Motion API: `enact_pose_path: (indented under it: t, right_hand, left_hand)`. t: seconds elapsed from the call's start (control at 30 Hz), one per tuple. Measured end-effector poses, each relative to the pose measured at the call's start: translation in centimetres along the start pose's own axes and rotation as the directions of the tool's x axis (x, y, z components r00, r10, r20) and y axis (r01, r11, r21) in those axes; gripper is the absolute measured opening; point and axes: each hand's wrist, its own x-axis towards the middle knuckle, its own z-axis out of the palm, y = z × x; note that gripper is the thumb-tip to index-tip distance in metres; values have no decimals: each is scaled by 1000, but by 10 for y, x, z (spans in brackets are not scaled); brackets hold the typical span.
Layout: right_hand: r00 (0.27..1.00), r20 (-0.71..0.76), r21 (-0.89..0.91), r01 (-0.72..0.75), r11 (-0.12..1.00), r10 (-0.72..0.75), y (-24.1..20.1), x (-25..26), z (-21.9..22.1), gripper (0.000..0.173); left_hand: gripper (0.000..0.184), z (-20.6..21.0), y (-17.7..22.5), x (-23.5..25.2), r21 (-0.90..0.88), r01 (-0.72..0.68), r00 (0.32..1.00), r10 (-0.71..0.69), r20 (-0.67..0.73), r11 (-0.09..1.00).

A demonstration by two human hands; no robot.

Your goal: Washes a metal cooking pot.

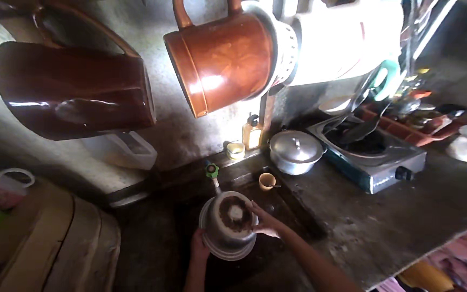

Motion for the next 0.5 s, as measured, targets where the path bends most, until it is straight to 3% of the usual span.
enact_pose_path:
  t: [0.13,0.2,0.3,0.33,0.5]
  right_hand:
    - [999,18,-18,50,999,-49,6,2,-2,103]
    - [999,34,-16,-10,1000,10,-11,-3,-6,87]
    - [965,-228,53,-123,991,132,-22,0,-6,45]
    - [946,-279,4,-169,986,164,-26,4,-8,41]
    - [940,-270,-103,-243,964,208,-53,32,-9,48]
  left_hand:
    - [29,1,6,-2,46,-44,999,44,-5,998]
    - [28,1,8,-5,56,-53,999,53,-6,997]
    - [27,5,12,-8,57,-35,999,36,-17,998]
    - [26,6,11,-8,63,-23,1000,24,-16,998]
    - [27,8,3,-6,88,-10,1000,12,-16,996]
